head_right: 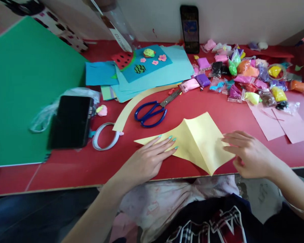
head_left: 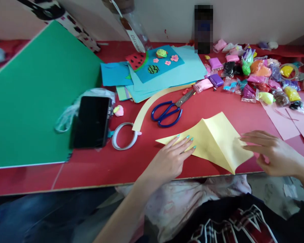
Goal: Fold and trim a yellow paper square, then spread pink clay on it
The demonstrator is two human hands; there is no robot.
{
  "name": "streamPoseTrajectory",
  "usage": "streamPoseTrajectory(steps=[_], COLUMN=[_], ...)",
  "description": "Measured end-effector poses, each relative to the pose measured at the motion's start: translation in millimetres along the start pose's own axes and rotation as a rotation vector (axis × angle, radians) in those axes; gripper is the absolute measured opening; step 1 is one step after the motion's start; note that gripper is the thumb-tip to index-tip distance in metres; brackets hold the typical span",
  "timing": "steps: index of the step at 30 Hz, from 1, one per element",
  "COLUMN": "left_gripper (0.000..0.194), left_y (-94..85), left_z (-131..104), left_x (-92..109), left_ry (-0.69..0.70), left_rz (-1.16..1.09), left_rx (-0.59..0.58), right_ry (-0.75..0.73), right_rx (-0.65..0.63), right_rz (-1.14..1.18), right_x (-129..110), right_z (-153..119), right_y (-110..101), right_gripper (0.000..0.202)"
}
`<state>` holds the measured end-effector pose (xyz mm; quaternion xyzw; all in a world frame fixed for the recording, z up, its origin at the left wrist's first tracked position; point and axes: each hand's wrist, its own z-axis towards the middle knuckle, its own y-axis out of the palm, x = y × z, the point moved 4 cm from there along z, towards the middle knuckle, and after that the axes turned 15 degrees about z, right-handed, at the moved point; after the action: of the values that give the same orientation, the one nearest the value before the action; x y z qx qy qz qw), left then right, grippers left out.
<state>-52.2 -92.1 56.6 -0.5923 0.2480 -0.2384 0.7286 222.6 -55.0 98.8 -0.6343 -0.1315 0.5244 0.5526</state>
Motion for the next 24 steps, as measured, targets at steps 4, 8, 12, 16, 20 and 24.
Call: streamPoseTrajectory(steps=[4, 8, 12, 16, 20, 24], left_gripper=[0.044, 0.043, 0.064, 0.073, 0.07, 0.066], left_y=[6.3, 20.9, 36.0, 35.6, 30.1, 25.4], left_z=[0, 8, -10, -41, -54, -43], left_x=[16, 39, 43, 15, -4, -1], left_ry=[-0.061, -0.176, -0.308, -0.544, -0.626, -0.725], left_rz=[-0.036, -0.015, 0.078, 0.136, 0.156, 0.221], left_rx=[0.049, 0.028, -0.092, -0.137, -0.135, -0.078], right_ry=[-0.145, -0.096, -0.024, -0.024, -0.025, -0.012], right_rx=[0.084, -0.018, -0.061, -0.056, -0.052, -0.072], right_rz=[0.026, -0.132, -0.155, -0.139, -0.121, -0.114], right_x=[-18, -5, 9, 9, 8, 10], right_z=[32, 61, 58, 53, 54, 55], right_y=[41, 88, 102, 99, 99, 100], right_gripper=[0.043, 0.057, 0.068, 0.072, 0.075, 0.072])
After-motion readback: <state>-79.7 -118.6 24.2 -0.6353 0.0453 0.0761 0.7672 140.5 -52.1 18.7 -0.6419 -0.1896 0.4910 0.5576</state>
